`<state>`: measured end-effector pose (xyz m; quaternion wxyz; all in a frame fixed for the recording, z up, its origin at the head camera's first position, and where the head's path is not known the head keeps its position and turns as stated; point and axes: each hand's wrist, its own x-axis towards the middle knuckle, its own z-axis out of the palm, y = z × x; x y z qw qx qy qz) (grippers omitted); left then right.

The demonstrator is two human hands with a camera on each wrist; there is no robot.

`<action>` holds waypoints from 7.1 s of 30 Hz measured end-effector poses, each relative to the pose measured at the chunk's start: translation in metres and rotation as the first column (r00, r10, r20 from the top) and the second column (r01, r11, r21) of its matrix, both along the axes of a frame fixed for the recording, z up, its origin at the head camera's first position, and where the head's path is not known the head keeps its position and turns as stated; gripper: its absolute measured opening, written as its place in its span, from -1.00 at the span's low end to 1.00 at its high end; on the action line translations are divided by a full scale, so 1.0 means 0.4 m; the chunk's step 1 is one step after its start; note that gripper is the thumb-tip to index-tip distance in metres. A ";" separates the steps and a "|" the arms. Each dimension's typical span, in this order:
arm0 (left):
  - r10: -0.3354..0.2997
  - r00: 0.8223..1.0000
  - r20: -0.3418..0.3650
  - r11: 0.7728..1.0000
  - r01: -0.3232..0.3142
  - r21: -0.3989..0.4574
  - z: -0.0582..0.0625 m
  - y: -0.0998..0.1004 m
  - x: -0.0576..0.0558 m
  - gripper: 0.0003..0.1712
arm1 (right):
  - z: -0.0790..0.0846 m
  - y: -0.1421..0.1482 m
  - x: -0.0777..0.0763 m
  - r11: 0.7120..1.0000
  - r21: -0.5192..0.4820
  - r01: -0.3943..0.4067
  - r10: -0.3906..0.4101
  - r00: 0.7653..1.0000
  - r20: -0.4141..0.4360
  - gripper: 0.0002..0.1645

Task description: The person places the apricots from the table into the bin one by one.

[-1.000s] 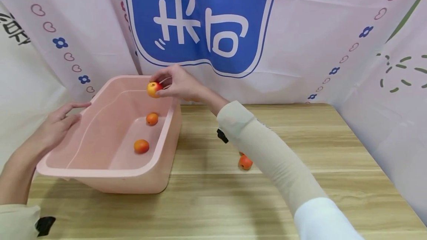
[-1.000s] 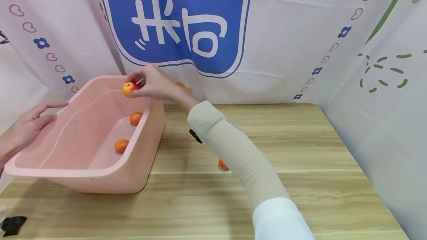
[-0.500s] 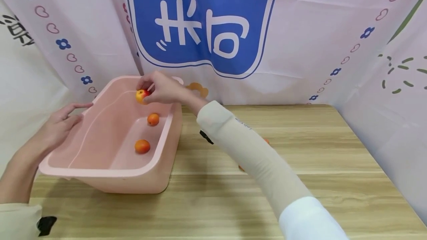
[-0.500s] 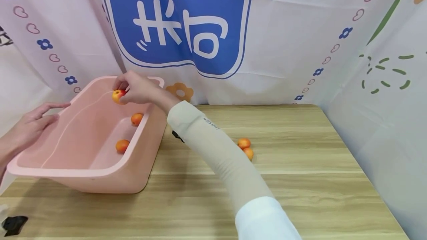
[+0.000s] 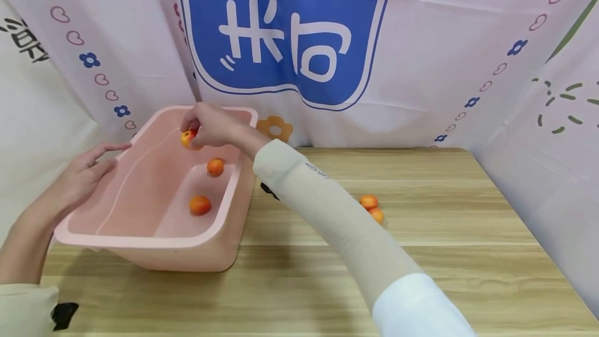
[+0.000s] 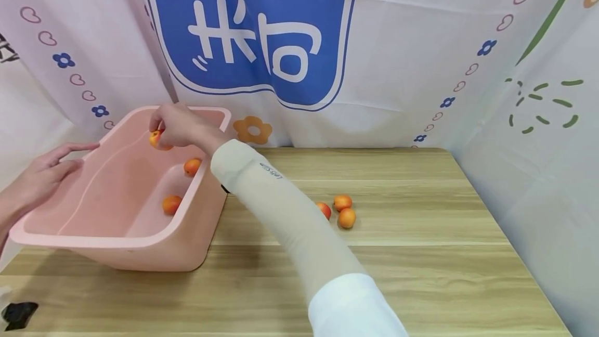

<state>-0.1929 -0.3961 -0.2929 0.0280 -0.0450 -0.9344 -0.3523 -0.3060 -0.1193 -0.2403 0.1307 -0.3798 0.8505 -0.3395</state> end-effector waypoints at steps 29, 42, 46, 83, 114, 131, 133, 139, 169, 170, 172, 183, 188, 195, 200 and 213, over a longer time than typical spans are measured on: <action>0.002 1.000 0.022 1.000 -0.001 -0.029 0.009 0.013 0.002 -0.44 | -0.024 -0.097 0.037 0.992 0.076 0.097 -0.100 0.995 0.026 -0.57; -0.006 1.000 -0.029 1.000 0.005 -0.025 -0.003 0.000 0.003 -0.46 | -0.048 -0.095 0.013 0.985 0.113 0.133 -0.139 0.989 0.042 -0.56; -0.010 1.000 -0.028 1.000 0.010 -0.025 -0.002 -0.001 0.001 -0.45 | -0.058 -0.092 0.010 0.984 0.122 0.129 -0.133 0.991 0.028 -0.57; -0.005 1.000 -0.012 1.000 0.005 -0.025 0.003 0.000 0.004 -0.48 | -0.057 -0.001 0.028 0.999 0.018 0.048 -0.046 0.995 -0.092 -0.65; -0.008 0.999 -0.050 1.000 0.008 -0.001 -0.004 -0.010 -0.004 -0.50 | -0.134 0.432 0.099 0.950 -0.283 -0.134 0.070 0.972 -0.225 -0.71; -0.007 1.000 -0.017 1.000 0.007 -0.003 -0.005 -0.007 -0.003 -0.49 | -0.234 0.655 0.093 1.000 0.025 0.009 -0.008 0.999 -0.051 -0.76; -0.008 1.000 -0.015 1.000 0.008 -0.004 -0.004 -0.005 -0.003 -0.49 | -0.245 0.669 0.090 0.998 0.065 -0.009 0.013 0.998 -0.057 -0.75; -0.001 1.000 -0.007 1.000 0.001 -0.001 0.001 -0.004 -0.001 -0.53 | -0.273 0.697 0.083 0.990 0.140 0.006 0.000 0.999 -0.039 -0.70; -0.021 0.999 -0.029 1.000 0.021 0.007 0.001 0.001 -0.001 -0.53 | -0.297 0.712 0.094 0.966 0.257 0.016 -0.025 0.999 0.030 -0.75; -0.020 0.999 -0.029 1.000 0.020 0.008 0.001 0.001 -0.001 -0.54 | -0.298 0.712 0.094 0.966 0.257 0.015 -0.024 0.999 0.031 -0.75; -0.018 1.000 -0.020 1.000 0.019 0.014 0.002 0.001 -0.001 -0.54 | -0.299 0.710 0.093 0.966 0.259 0.013 -0.022 0.999 0.030 -0.76; -0.018 0.999 -0.043 1.000 0.019 0.022 0.000 -0.002 -0.004 -0.52 | -0.289 0.706 0.083 0.964 0.266 0.002 -0.012 0.999 0.033 -0.77; -0.023 1.000 -0.021 0.999 0.024 0.036 0.002 -0.003 -0.004 -0.52 | -0.277 0.707 0.078 0.975 0.224 0.000 -0.012 0.999 0.052 -0.74; -0.033 0.999 -0.003 0.998 0.033 0.054 0.001 0.001 -0.001 -0.51 | -0.258 0.709 0.076 0.982 0.185 0.029 -0.037 0.998 0.042 -0.68; -0.028 0.999 0.016 0.998 0.027 0.061 -0.002 0.001 0.002 -0.52 | -0.245 0.706 0.073 0.992 0.113 0.051 -0.056 0.998 0.041 -0.68; -0.029 0.999 0.034 0.997 0.026 0.068 0.005 0.008 0.006 -0.51 | -0.208 0.703 0.045 0.993 -0.078 0.090 -0.085 0.994 0.062 -0.58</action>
